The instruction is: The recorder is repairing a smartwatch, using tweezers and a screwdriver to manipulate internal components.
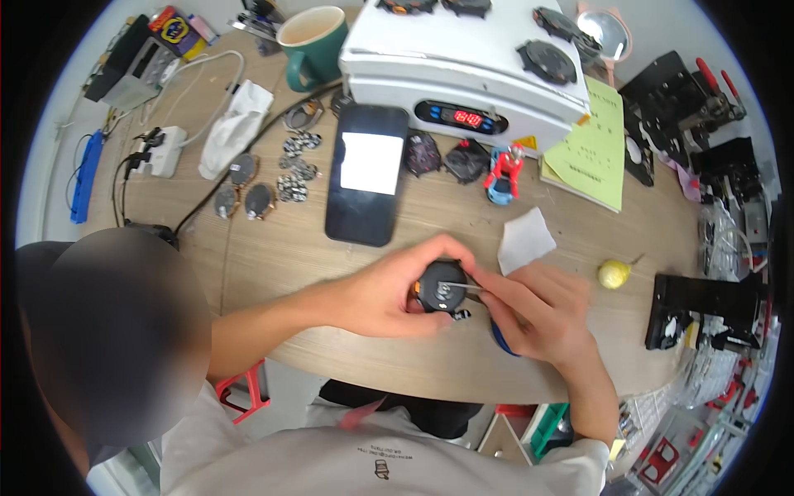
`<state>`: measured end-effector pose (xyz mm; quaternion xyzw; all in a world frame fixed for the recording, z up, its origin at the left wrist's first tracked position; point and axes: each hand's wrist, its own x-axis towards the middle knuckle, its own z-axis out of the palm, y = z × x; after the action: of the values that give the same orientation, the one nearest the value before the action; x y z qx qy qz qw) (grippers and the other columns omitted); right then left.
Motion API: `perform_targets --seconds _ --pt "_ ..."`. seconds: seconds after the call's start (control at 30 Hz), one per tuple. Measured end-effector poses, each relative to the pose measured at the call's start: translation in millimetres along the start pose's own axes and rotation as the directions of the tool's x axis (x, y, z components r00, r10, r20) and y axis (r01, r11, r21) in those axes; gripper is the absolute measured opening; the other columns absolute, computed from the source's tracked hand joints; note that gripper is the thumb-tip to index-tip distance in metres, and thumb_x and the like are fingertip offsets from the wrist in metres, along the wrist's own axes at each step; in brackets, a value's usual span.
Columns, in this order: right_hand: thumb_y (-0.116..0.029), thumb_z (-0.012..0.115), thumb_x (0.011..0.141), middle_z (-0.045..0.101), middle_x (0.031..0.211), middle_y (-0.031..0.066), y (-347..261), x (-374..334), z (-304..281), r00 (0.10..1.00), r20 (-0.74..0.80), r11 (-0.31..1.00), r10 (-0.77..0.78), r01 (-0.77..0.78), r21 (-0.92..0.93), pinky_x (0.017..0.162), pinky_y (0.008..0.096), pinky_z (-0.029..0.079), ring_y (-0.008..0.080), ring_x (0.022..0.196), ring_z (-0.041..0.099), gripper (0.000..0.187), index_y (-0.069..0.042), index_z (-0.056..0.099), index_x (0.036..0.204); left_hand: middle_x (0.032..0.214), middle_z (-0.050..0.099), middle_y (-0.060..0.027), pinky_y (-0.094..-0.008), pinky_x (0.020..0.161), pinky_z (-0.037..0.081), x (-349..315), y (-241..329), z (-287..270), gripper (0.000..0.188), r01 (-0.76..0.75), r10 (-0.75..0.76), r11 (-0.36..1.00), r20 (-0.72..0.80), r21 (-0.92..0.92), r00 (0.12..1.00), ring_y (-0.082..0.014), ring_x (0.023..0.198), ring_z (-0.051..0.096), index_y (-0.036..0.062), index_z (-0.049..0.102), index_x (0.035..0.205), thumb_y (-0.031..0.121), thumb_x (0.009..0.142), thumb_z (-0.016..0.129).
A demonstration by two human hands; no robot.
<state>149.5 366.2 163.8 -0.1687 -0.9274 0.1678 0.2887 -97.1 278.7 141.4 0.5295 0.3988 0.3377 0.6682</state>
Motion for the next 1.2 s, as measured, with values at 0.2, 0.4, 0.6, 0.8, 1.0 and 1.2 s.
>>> perform_targets --seconds 0.2,0.4,0.6,0.8,1.0,1.2 --pt "0.003 0.084 0.074 0.065 0.073 0.002 12 -6 6 1.0 0.015 0.993 -0.025 0.023 0.112 0.045 0.032 0.04 0.0178 0.054 0.059 0.036 -0.008 0.08 0.108 0.117 0.06 -0.0012 -0.0217 0.071 0.051 1 4 -5 0.061 -0.004 0.004 0.999 0.007 0.053 1.0 -0.0049 0.094 0.06 0.0076 0.048 0.145 -0.007 0.091 0.072" --pt "-0.001 0.086 0.073 0.062 0.07 0.002 14 -10 2 0.997 0.02 0.995 -0.074 0.072 0.063 0.045 0.0324 0.039 0.0168 0.053 0.057 0.03 -0.007 0.08 0.102 0.103 0.062 -0.0011 -0.023 0.067 0.051 -2 19 0 0.067 0.128 -0.113 0.972 -0.086 0.198 0.99 -0.0085 0.08 0.062 0.0047 0.052 0.146 0.002 0.087 0.083" --pt "-0.002 0.086 0.075 0.058 0.067 0.0016 12 -9 5 0.999 0.025 0.992 -0.022 0.019 0.126 0.047 0.0331 0.039 0.0179 0.051 0.053 0.026 -0.008 0.078 0.099 0.103 0.068 -0.0087 -0.0352 0.065 0.055 -2 -5 -2 0.072 -0.211 0.379 0.732 -0.13 0.648 0.916 -0.024 0.076 0.068 0.0086 0.062 0.141 0.029 0.08 0.094" --pt "-0.003 0.085 0.078 0.059 0.069 0.0004 15 1 4 0.999 0.023 0.996 -0.031 0.029 0.086 0.049 0.0334 0.039 0.0183 0.053 0.054 0.023 -0.008 0.075 0.098 0.111 0.074 -0.0113 -0.0368 0.071 0.061 2 -10 5 0.074 -0.21 0.463 0.654 -0.165 0.727 0.871 -0.0285 0.086 0.074 0.0045 0.065 0.137 0.03 0.075 0.096" --pt "-0.006 0.085 0.078 0.065 0.078 0.0006 7 -6 0 0.989 0.146 0.993 0.037 -0.054 0.11 0.053 0.0326 0.043 0.0183 0.064 0.06 0.024 -0.01 0.075 0.099 0.109 0.078 -0.0111 -0.0317 0.073 0.063 3 -13 -1 0.067 -0.274 0.558 0.549 -0.103 0.789 0.823 -0.0244 0.088 0.079 0.0002 0.069 0.126 0.025 0.071 0.099" --pt "-0.006 0.086 0.077 0.067 0.082 0.0025 17 -3 4 0.99 0.093 0.995 -0.103 0.104 0.001 0.052 0.0322 0.043 0.0192 0.058 0.059 0.028 -0.009 0.075 0.103 0.106 0.079 -0.0088 -0.0301 0.067 0.063 3 -18 0 0.064 -0.289 0.547 0.539 -0.068 0.791 0.834 -0.022 0.082 0.078 0.0018 0.071 0.121 0.026 0.069 0.1"
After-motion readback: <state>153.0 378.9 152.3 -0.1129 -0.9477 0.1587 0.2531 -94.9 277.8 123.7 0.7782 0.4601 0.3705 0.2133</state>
